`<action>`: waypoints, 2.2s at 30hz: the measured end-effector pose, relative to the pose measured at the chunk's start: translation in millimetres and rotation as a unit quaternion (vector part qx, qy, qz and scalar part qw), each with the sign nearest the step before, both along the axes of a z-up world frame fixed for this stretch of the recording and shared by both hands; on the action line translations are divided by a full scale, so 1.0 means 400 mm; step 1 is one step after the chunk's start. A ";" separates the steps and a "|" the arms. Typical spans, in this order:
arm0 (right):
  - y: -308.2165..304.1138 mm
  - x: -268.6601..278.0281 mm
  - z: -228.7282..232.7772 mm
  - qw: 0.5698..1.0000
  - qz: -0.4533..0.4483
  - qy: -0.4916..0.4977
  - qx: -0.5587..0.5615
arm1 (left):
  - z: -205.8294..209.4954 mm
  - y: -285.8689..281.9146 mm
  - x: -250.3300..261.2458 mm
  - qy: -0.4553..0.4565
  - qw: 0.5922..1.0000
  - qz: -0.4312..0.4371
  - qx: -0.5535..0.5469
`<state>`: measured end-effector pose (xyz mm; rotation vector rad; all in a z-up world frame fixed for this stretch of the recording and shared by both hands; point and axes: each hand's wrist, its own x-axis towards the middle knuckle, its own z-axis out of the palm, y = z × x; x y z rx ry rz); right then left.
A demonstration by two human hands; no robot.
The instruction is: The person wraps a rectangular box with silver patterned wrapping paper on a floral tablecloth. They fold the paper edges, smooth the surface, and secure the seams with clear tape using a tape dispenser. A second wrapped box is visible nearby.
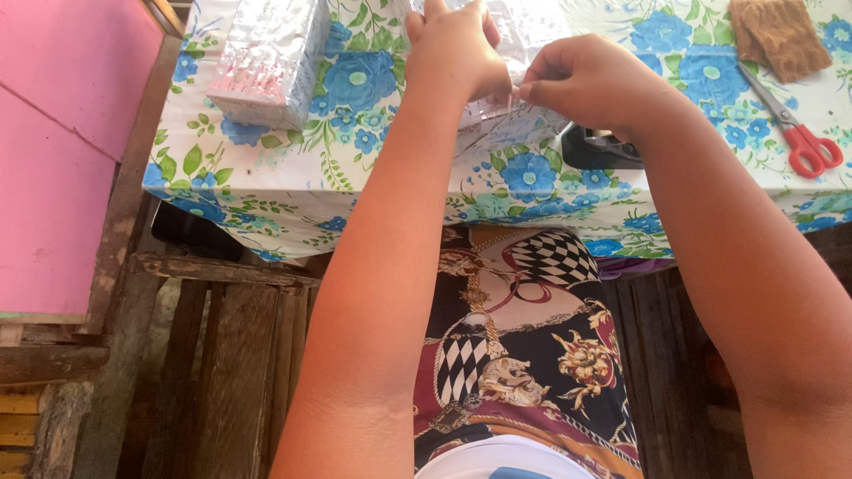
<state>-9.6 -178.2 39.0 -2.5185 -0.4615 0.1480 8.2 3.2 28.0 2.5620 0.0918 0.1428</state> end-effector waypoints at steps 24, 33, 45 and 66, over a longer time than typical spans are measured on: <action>-0.002 0.055 -0.054 0.985 0.037 -0.130 -0.106 | -0.005 0.017 0.006 0.004 0.999 -0.020 -0.034; -0.007 0.123 -0.080 0.983 0.041 -0.102 -0.147 | -0.049 0.012 0.057 -0.014 1.000 -0.024 -0.001; -0.013 0.124 -0.031 0.996 0.004 0.053 -0.078 | -0.202 0.007 -0.055 -0.276 0.947 -0.058 -0.156; -0.033 -0.164 -0.233 0.962 -0.019 -0.269 -0.034 | -0.226 0.008 -0.212 -0.405 0.910 -0.050 0.072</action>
